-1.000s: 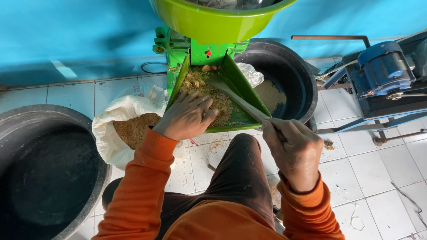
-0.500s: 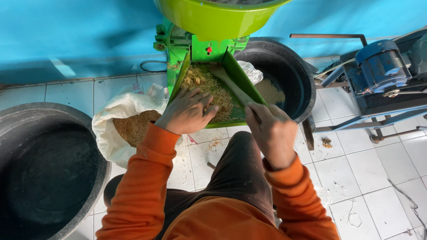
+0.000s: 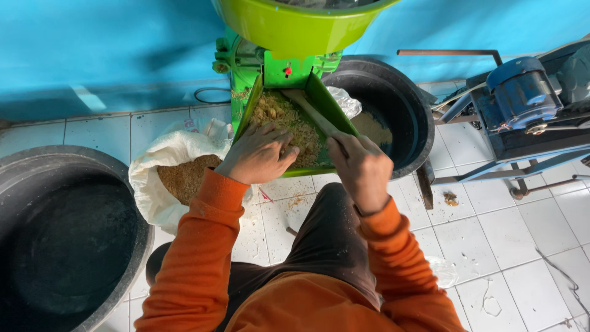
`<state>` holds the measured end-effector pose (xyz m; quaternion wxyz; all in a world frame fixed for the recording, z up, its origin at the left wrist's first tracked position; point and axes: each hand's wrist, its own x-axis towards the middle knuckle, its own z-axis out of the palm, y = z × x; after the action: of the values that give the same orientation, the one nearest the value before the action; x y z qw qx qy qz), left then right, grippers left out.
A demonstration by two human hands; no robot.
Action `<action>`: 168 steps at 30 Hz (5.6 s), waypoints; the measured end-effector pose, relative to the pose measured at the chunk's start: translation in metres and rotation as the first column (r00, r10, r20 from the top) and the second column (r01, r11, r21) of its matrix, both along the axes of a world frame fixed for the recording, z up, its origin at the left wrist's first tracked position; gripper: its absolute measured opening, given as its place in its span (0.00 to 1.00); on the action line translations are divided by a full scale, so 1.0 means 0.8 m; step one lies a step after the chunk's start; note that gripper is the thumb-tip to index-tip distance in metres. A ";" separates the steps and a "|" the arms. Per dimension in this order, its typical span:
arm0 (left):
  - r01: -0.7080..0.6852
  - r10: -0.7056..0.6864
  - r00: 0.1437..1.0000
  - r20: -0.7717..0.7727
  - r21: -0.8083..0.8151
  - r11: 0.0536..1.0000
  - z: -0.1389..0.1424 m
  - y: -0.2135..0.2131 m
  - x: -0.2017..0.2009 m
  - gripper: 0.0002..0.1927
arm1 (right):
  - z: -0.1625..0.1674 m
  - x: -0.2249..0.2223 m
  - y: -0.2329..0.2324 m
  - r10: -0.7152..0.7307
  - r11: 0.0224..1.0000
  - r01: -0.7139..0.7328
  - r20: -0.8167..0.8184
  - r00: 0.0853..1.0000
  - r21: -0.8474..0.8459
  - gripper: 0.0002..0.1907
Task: The person sits on the floor in front of a green electric grinding machine and uses a wooden scoop to push whole nuts from the discharge tray back into the machine's hopper, repeating as the machine grinds them. Ground powder collects in a cloth sack, and the person later scoops whole nuts into a plastic bag and handles the ground powder.
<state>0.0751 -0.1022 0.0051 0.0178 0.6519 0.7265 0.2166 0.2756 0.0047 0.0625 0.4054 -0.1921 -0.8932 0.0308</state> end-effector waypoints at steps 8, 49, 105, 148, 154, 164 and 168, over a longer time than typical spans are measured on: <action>0.007 -0.007 1.000 0.029 0.007 1.000 -0.003 -0.001 -0.002 0.26 | 0.040 0.089 -0.020 -0.046 0.998 0.048 0.035 0.998 -0.043 0.05; 0.026 -0.026 1.000 -0.011 0.076 0.997 0.015 -0.007 -0.002 0.14 | 0.033 0.019 -0.040 0.017 1.000 -0.017 0.007 1.000 0.020 0.05; 0.265 -0.276 0.959 -0.063 -0.150 0.953 0.028 0.019 -0.023 0.24 | 0.093 0.123 0.024 0.053 0.948 -0.030 0.065 0.997 -0.316 0.05; -0.177 0.138 0.969 0.205 0.185 0.967 0.006 -0.030 -0.008 0.05 | 0.029 0.035 -0.015 0.014 0.997 -0.019 -0.066 0.998 -0.077 0.05; -0.189 0.129 0.961 0.246 0.241 0.952 0.008 -0.035 -0.001 0.06 | 0.027 0.024 -0.016 0.034 0.998 -0.036 -0.036 0.999 -0.053 0.06; -0.200 0.110 0.946 0.306 0.280 0.939 0.015 -0.033 -0.006 0.04 | 0.013 0.013 -0.006 0.067 0.992 -0.063 0.031 0.997 -0.113 0.07; -0.182 0.111 0.953 0.282 0.241 0.953 0.003 -0.017 -0.019 0.03 | 0.042 0.046 -0.006 0.011 0.998 -0.014 -0.044 0.999 -0.068 0.06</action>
<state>0.0602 -0.1158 0.0078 0.0113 0.5575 0.7288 0.3974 0.3123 -0.0003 0.0964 0.4179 -0.1995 -0.8837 0.0682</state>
